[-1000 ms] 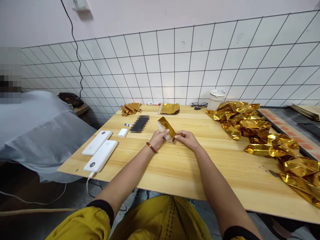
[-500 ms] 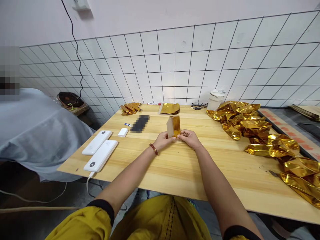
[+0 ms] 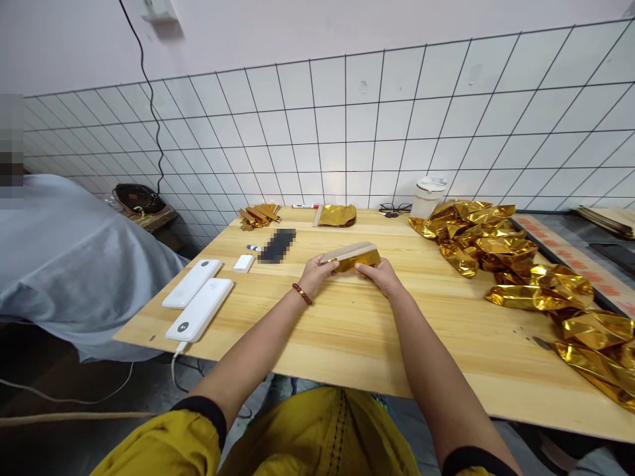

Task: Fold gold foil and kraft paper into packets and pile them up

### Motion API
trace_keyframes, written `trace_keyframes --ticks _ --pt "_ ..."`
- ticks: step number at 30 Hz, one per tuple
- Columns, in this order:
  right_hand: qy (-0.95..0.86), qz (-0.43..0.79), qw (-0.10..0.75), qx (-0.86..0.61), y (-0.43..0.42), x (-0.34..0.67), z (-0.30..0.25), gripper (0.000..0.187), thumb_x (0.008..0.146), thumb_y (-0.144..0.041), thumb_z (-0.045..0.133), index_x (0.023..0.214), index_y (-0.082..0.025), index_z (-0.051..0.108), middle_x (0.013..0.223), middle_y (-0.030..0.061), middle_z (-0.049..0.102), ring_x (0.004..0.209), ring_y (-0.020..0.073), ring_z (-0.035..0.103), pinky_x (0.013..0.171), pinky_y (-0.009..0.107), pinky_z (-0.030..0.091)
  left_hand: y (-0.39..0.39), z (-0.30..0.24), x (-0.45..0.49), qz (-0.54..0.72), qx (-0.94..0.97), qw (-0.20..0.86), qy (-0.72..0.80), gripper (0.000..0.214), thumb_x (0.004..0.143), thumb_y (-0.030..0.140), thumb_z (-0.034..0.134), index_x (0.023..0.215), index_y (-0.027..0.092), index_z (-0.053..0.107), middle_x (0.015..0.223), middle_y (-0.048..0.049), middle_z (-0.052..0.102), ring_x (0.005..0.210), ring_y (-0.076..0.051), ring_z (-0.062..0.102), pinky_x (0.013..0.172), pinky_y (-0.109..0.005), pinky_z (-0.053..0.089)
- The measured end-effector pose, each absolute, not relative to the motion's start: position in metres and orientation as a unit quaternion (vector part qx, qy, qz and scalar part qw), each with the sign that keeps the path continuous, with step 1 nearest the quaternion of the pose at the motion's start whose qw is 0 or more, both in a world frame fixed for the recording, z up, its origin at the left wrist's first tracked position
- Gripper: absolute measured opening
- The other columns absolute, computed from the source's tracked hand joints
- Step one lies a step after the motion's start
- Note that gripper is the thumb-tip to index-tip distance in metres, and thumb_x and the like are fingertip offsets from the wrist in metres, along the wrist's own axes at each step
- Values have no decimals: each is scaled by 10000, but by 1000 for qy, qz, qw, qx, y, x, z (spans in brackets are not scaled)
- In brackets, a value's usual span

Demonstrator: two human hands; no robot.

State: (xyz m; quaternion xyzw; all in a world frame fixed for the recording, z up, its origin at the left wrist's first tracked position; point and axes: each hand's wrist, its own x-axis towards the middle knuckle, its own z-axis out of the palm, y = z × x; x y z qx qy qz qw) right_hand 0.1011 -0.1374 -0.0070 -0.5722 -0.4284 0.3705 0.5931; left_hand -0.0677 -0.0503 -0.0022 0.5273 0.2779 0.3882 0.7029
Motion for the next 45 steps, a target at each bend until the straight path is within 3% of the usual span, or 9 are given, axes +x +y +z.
trace_keyframes --ticks 4,10,15,19,23,31,36,45 --pt "-473 375 542 -584 -138 98 -9 359 601 -444 784 812 -165 703 778 34 706 688 179 610 680 314 492 -48 6 -71 442 433 740 263 363 538 305 824 821 141 666 794 -35 688 700 -117 603 654 -238 458" --pt "-478 389 557 -557 -137 96 -8 376 606 -466 786 807 -158 708 746 34 707 682 170 608 675 305 491 -48 2 -71 360 450 780 243 427 580 377 838 873 118 667 805 -77 710 665 -140 645 687 -295 516" --pt "-450 404 570 -557 -135 97 -6 385 684 -534 702 740 -153 686 681 52 692 573 126 559 616 276 463 -47 0 -68 411 440 748 280 392 588 375 834 815 100 671 728 -72 703 596 -130 632 608 -257 499" --pt "-439 402 596 -539 -133 99 -8 354 690 -485 698 860 -175 672 707 32 693 565 106 537 613 256 453 -40 2 -68 487 390 709 328 296 648 327 794 799 120 645 710 -31 687 546 -105 615 550 -224 471" --pt "-453 394 581 -550 -130 100 -11 439 683 -505 694 981 -184 662 719 21 688 556 107 530 602 262 453 -37 1 -69 485 383 711 337 263 676 305 768 816 120 644 708 -29 677 534 -106 610 536 -229 465" --pt "-482 387 575 -535 -134 97 -5 459 628 -493 751 980 -205 691 854 42 705 752 168 611 629 265 466 -42 -3 -67 448 463 691 327 288 653 357 779 715 107 651 586 -39 650 499 -124 584 544 -256 455" --pt "-471 369 585 -547 -137 97 -3 421 689 -485 704 989 -189 688 772 27 686 607 123 543 600 270 456 -43 -2 -68 441 475 688 325 287 632 352 792 726 107 674 612 -37 659 519 -128 596 556 -263 452" --pt "-428 375 603 -559 -133 100 -7 318 591 -367 735 842 -180 680 667 -9 627 512 94 480 509 242 415 -45 -1 -69 408 488 712 297 323 587 379 807 699 102 684 677 -51 666 591 -132 588 579 -267 453"
